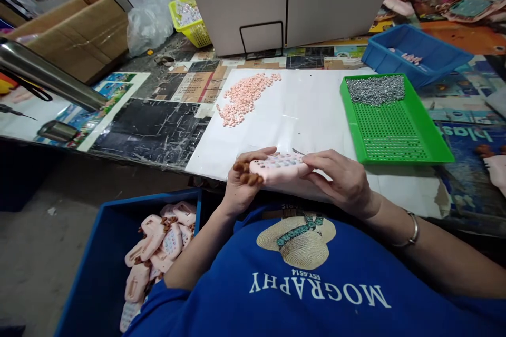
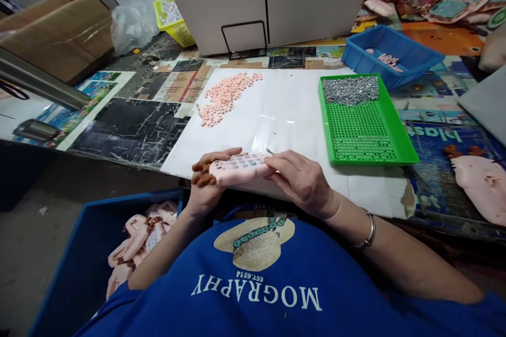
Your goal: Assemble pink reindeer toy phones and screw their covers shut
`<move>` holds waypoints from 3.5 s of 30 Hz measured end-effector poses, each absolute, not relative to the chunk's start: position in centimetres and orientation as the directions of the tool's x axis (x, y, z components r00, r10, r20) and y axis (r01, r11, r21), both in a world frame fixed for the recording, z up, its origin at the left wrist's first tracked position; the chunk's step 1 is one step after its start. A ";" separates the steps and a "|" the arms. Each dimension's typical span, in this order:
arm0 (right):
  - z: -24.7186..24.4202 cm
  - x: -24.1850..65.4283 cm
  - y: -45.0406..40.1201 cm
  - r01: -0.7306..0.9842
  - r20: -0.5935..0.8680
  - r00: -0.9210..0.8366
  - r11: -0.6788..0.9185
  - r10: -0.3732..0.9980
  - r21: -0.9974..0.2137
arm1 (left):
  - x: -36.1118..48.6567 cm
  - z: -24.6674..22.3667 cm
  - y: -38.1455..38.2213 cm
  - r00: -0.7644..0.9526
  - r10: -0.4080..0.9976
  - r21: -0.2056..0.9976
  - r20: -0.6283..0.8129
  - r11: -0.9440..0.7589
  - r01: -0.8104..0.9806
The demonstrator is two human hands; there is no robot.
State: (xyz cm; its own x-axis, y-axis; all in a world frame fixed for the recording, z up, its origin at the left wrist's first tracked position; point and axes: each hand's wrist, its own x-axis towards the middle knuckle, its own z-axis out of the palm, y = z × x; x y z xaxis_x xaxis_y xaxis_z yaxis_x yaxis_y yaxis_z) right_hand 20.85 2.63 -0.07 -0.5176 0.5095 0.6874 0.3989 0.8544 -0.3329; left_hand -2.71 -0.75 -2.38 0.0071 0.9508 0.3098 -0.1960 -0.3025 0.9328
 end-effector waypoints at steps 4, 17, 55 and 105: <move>-0.7 21.4 2.8 0.401 0.770 -0.513 0.899 0.380 -0.176 | -3.2 -2.5 -0.9 0.035 0.942 0.912 0.334 -0.313 -0.264; 0.7 20.4 3.4 0.342 0.612 -0.434 0.749 0.661 -0.567 | -2.3 -2.7 0.2 -0.047 0.967 0.915 0.250 -0.252 -0.316; 4.0 20.6 5.0 0.400 0.327 -0.372 0.468 0.869 -0.788 | 1.4 -0.7 1.0 0.115 0.983 0.792 -0.143 0.183 -0.582; 1.0 22.5 1.8 0.233 0.341 -0.363 0.438 0.867 -0.868 | 2.3 0.1 2.7 0.167 0.935 0.704 -0.312 0.346 -0.620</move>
State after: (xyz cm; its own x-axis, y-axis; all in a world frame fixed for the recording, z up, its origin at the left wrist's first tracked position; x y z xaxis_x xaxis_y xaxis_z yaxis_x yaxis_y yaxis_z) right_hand 22.51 1.83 1.04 -0.3627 0.8674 0.3406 0.2331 0.4384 -0.8681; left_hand 2.28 2.69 0.10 0.1675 0.9351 -0.3124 -0.6197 0.3463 0.7043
